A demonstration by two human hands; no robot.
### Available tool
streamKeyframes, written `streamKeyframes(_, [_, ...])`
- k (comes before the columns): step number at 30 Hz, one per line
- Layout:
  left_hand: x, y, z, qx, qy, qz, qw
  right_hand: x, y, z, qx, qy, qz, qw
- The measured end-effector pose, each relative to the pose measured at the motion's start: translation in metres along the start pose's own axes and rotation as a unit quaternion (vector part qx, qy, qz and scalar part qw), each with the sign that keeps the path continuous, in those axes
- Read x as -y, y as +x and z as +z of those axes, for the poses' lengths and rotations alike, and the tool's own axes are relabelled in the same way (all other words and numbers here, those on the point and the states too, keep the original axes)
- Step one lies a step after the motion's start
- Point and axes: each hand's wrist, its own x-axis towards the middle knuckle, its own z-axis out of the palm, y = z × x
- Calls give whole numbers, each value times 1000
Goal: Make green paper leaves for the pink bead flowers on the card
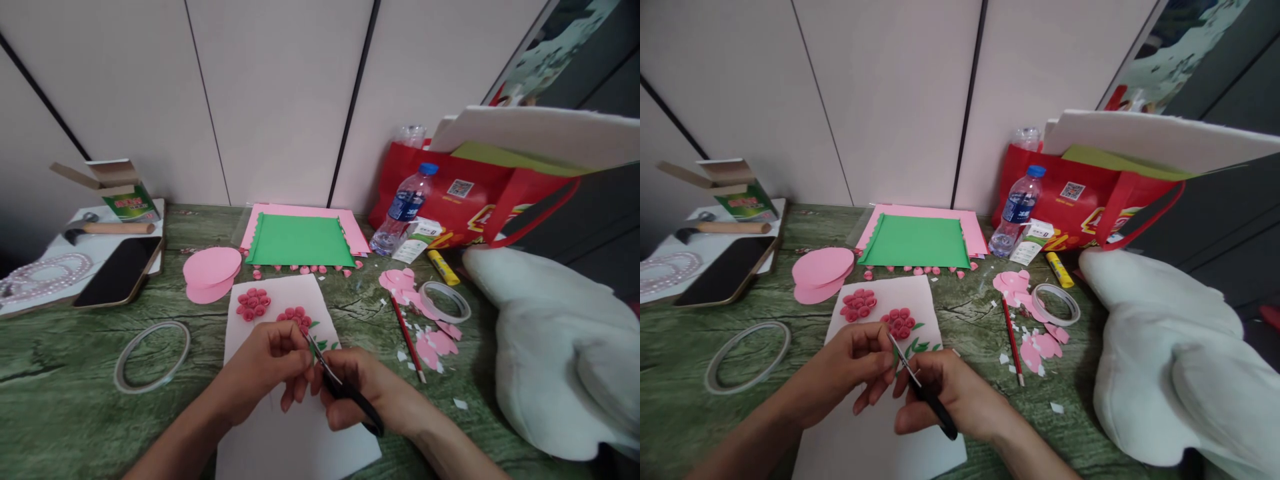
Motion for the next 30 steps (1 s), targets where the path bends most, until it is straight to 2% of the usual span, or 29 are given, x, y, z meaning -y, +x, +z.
streamKeyframes(16, [-3, 1, -2, -7, -2, -32, 999, -6, 2, -4, -1, -14, 25, 1000])
streamKeyframes(30, [0, 0, -2, 24, -21, -54, 998, -4, 0, -3, 24, -6, 28, 999])
